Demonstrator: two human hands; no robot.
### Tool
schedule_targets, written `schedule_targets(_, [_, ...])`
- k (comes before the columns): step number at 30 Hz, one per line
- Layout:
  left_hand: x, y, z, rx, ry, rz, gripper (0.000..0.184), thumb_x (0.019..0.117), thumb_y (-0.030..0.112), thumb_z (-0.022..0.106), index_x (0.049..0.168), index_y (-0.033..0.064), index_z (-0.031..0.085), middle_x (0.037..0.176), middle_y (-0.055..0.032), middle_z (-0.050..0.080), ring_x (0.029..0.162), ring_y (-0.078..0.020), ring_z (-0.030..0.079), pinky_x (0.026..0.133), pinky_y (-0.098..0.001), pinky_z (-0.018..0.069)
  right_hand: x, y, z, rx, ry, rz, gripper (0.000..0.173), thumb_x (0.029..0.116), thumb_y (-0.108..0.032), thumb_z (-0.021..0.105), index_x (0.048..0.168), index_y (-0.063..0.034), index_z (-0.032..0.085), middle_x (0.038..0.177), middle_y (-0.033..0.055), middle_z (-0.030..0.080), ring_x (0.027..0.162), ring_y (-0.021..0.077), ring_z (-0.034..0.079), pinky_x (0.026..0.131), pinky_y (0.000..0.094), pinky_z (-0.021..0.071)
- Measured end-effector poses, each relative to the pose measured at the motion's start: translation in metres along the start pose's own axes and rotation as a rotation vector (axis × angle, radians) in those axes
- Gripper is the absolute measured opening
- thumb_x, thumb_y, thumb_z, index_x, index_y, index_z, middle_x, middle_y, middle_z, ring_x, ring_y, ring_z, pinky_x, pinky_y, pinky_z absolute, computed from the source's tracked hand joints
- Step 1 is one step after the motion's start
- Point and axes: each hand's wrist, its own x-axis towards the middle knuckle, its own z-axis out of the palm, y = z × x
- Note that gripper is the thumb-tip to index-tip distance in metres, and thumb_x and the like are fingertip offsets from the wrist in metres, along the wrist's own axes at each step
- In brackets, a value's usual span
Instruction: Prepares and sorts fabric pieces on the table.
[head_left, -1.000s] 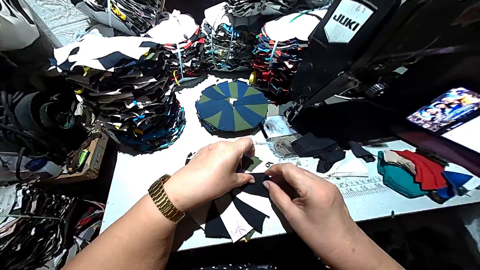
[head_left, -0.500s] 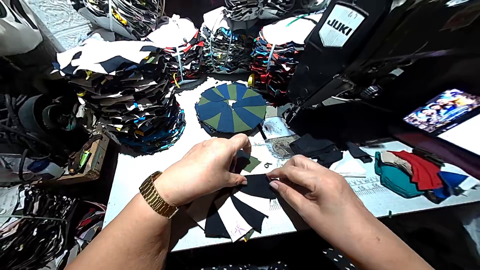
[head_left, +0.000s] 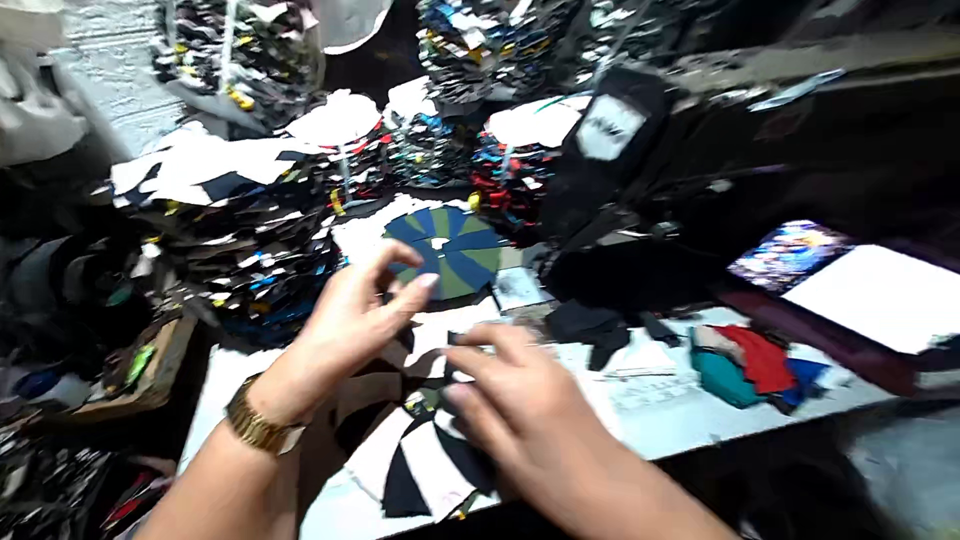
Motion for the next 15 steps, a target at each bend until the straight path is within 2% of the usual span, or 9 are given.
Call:
schedule_targets(1, [0.001, -0.001, 0.002, -0.028, 0.023, -0.017, 0.022, 0.1062, 0.026, 0.055, 0.121, 0.0124, 0.063, 0.071, 0.0002, 0.059, 0.053, -0.0083, 0.050, 0.048, -0.0234, 0.0419, 0.005, -0.005, 0.006, -0.007, -0.044, 0.001, 0.033, 0.1037, -0.036, 0.056, 0.118, -0.0125, 0.074, 0.123, 0.0095, 0.067, 0.116, 0.0245, 0.064, 0.092, 0.0456, 0.0569])
schedule_targets(2, [0.001, -0.003, 0.004, -0.070, 0.030, -0.042, 0.025, 0.1078, 0.027, 0.048, 0.121, 0.0129, 0.064, 0.072, 0.0007, 0.058, 0.055, -0.0088, 0.050, 0.048, -0.0237, 0.0420, 0.009, -0.010, 0.012, -0.011, -0.111, -0.004, 0.037, 0.1050, -0.040, 0.053, 0.121, -0.0130, 0.072, 0.134, 0.0109, 0.063, 0.130, 0.0267, 0.057, 0.104, 0.0492, 0.0515])
schedule_targets(4, [0.001, -0.012, 0.006, -0.188, 0.034, -0.090, 0.039, 0.1063, 0.027, 0.031, 0.121, 0.0139, 0.064, 0.071, 0.0028, 0.057, 0.053, -0.0071, 0.048, 0.046, -0.0209, 0.0371, 0.018, -0.015, 0.022, 0.000, -0.290, 0.005, 0.052, 0.1065, -0.051, 0.044, 0.136, -0.0143, 0.065, 0.156, 0.0149, 0.048, 0.152, 0.0324, 0.033, 0.121, 0.0579, 0.0311])
schedule_targets(5, [0.002, -0.014, 0.007, -0.232, 0.032, -0.106, 0.043, 0.1037, 0.025, 0.026, 0.120, 0.0144, 0.064, 0.070, 0.0038, 0.056, 0.051, -0.0056, 0.046, 0.044, -0.0192, 0.0342, 0.021, -0.016, 0.025, -0.002, -0.381, 0.018, 0.057, 0.1061, -0.056, 0.040, 0.137, -0.0135, 0.064, 0.162, 0.0156, 0.039, 0.156, 0.0331, 0.022, 0.124, 0.0597, 0.0215])
schedule_targets(7, [0.002, -0.014, 0.008, -0.246, 0.026, -0.125, 0.046, 0.0990, 0.018, 0.022, 0.122, 0.0135, 0.062, 0.068, 0.0032, 0.054, 0.051, -0.0063, 0.046, 0.043, -0.0197, 0.0336, 0.026, -0.015, 0.030, -0.023, -0.560, 0.053, 0.065, 0.1056, -0.061, 0.035, 0.131, -0.0098, 0.065, 0.167, 0.0153, 0.029, 0.159, 0.0313, 0.010, 0.126, 0.0595, 0.0097])
schedule_targets(10, [0.002, -0.013, 0.010, -0.208, 0.027, -0.119, 0.044, 0.0943, 0.014, 0.027, 0.122, 0.0130, 0.062, 0.067, 0.0027, 0.053, 0.050, -0.0070, 0.044, 0.043, -0.0203, 0.0307, 0.028, -0.015, 0.033, -0.064, -0.668, 0.069, 0.067, 0.1063, -0.061, 0.029, 0.138, -0.0121, 0.063, 0.168, 0.0155, 0.027, 0.159, 0.0313, 0.008, 0.127, 0.0602, 0.0057])
schedule_targets(11, [0.002, -0.013, 0.011, -0.193, 0.021, -0.113, 0.044, 0.0918, 0.011, 0.030, 0.122, 0.0122, 0.062, 0.068, 0.0027, 0.053, 0.052, -0.0074, 0.046, 0.045, -0.0216, 0.0330, 0.028, -0.015, 0.033, -0.076, -0.688, 0.068, 0.068, 0.1065, -0.060, 0.028, 0.140, -0.0123, 0.062, 0.168, 0.0168, 0.028, 0.159, 0.0326, 0.008, 0.126, 0.0603, 0.0058])
schedule_targets(13, [0.001, -0.013, 0.013, -0.176, 0.014, -0.100, 0.044, 0.0886, 0.009, 0.035, 0.122, 0.0115, 0.063, 0.069, 0.0018, 0.053, 0.055, -0.0090, 0.048, 0.049, -0.0240, 0.0376, 0.030, -0.014, 0.032, -0.055, -0.698, 0.077, 0.068, 0.1063, -0.060, 0.029, 0.137, -0.0116, 0.064, 0.165, 0.0177, 0.033, 0.159, 0.0329, 0.010, 0.126, 0.0597, 0.0055])
schedule_targets(15, [0.000, -0.010, 0.016, -0.230, -0.002, -0.093, 0.042, 0.0884, 0.008, 0.038, 0.122, 0.0115, 0.063, 0.071, 0.0014, 0.055, 0.057, -0.0091, 0.052, 0.051, -0.0235, 0.0421, 0.028, -0.011, 0.028, 0.052, -0.620, 0.092, 0.063, 0.1073, -0.057, 0.033, 0.138, -0.0103, 0.063, 0.161, 0.0183, 0.039, 0.158, 0.0327, 0.015, 0.127, 0.0582, 0.0067])
